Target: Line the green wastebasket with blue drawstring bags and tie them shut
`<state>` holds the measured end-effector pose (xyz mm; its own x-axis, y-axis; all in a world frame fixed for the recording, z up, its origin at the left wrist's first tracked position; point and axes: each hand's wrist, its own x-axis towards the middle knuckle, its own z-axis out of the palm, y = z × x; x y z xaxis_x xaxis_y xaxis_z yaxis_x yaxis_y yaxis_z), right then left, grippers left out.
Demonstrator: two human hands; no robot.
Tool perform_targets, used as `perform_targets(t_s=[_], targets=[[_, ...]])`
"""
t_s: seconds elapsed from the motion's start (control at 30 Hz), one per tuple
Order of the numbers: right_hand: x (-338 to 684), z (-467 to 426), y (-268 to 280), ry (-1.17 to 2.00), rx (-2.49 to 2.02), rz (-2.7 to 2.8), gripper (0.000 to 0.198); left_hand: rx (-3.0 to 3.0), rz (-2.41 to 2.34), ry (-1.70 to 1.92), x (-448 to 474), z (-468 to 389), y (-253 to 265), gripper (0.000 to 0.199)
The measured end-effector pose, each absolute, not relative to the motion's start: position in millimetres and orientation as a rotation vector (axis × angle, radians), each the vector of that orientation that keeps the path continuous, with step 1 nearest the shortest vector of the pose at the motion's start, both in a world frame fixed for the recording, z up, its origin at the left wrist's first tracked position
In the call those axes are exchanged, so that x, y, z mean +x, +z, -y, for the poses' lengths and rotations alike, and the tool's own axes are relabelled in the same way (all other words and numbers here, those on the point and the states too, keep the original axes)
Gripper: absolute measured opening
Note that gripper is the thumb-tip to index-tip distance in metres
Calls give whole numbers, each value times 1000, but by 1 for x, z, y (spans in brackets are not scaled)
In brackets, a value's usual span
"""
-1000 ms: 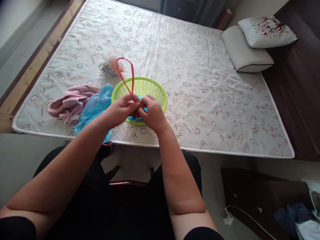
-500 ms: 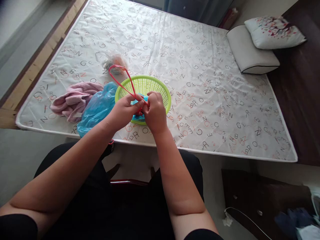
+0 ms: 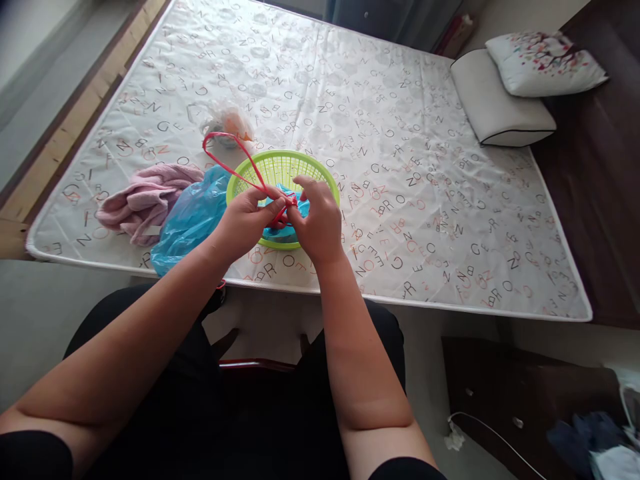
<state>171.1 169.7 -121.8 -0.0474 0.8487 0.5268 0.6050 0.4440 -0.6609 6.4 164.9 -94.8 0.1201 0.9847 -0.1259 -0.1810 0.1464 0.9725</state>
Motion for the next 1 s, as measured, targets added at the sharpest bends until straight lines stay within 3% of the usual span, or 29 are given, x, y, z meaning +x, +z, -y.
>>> perform_targets(t_s=[0.23,0.47,0.7,1.0], targets=[[167,-168,-119,464,-1280,1718,12,973,-1069,1113,9,-166,-95,18],[162,-168,-114,823,-1254,1449,2,977,-1077,1107,8,-166,-95,16],[172,-174,-112,1117,-1125,1352,25,1006,-1101,1191,0,-172,-100,21],[168,-181,-127,1253,-1051,1124,40,1071,-1075,1188,-1,-173,-106,40]])
